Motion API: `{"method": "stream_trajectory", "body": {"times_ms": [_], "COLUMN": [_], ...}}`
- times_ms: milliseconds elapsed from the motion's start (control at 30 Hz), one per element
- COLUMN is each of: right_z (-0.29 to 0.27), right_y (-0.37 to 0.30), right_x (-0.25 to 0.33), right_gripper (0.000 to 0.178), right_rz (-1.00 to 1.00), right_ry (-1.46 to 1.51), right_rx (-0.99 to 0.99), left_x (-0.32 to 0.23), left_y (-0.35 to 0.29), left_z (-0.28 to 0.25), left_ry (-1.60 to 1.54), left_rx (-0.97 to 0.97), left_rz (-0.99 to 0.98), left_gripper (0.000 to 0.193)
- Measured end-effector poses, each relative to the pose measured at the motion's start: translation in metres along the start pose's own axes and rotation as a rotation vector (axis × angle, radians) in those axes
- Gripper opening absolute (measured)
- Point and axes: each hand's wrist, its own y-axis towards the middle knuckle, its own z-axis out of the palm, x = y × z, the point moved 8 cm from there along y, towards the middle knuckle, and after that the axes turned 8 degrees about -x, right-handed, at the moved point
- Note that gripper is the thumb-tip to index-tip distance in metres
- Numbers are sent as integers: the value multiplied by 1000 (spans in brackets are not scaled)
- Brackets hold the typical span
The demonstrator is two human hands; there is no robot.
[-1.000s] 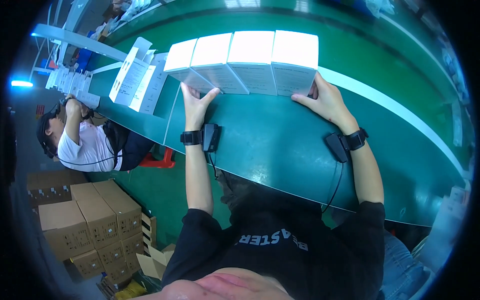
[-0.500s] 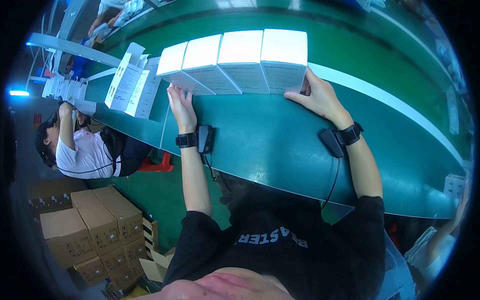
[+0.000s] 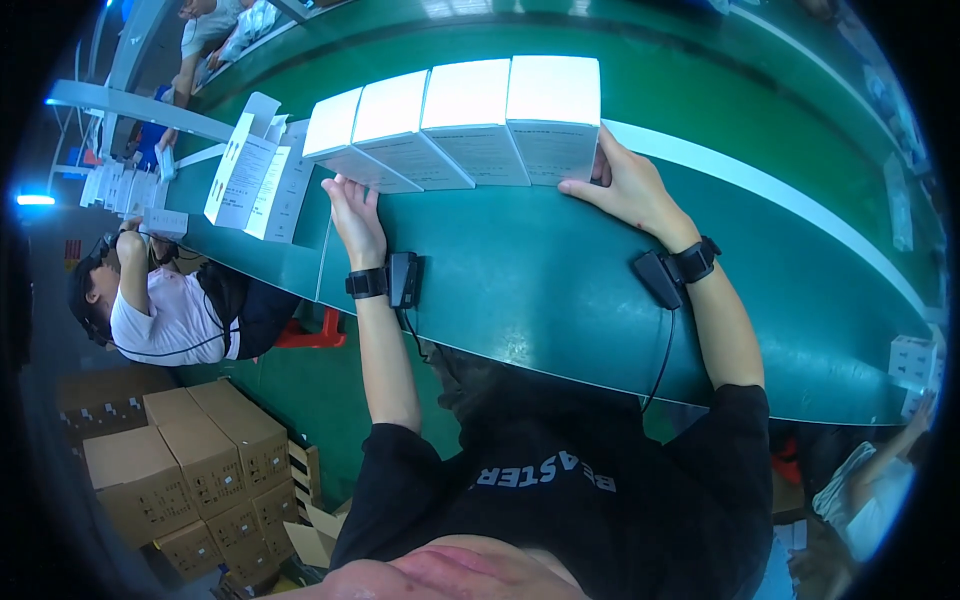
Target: The person places a hair dryer wrapped in bubble wrap and a small bag into a box, folds the flaps closed, and repeats the process for additional boxes. They align the boxes on the table and then place them into a larger cardboard container.
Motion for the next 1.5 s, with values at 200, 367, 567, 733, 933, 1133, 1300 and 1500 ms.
{"method": "stream_trajectory", "body": {"times_ms": [200, 367, 567, 733, 933, 1133, 1300, 1500], "right_z": [2, 4, 5, 5, 2, -2, 0, 2], "right_y": [2, 0, 1, 0, 1, -1, -1, 0], "right_x": [0, -1, -1, -1, -2, 0, -2, -1], "right_gripper": [57, 54, 55, 56, 61, 65, 67, 84], "right_rz": [7, 21, 32, 25, 7, -26, -6, 24], "right_ry": [14, 20, 4, 6, 5, 13, 15, -17], "right_rx": [18, 39, 56, 57, 46, 6, 16, 77], "left_x": [1, 0, 0, 0, 2, -1, -1, -3], "left_y": [1, 1, 0, 1, 0, -1, -2, 0], "left_z": [-2, 0, -1, -1, -1, 2, 0, -2], "left_ry": [-12, 3, 7, -4, -14, -13, 15, -8], "left_rx": [19, 44, 9, 14, 12, 56, 44, 21], "left_rz": [-26, -29, -21, -12, -16, -15, -2, -16], "left_gripper": [79, 79, 80, 79, 78, 75, 71, 66]}}
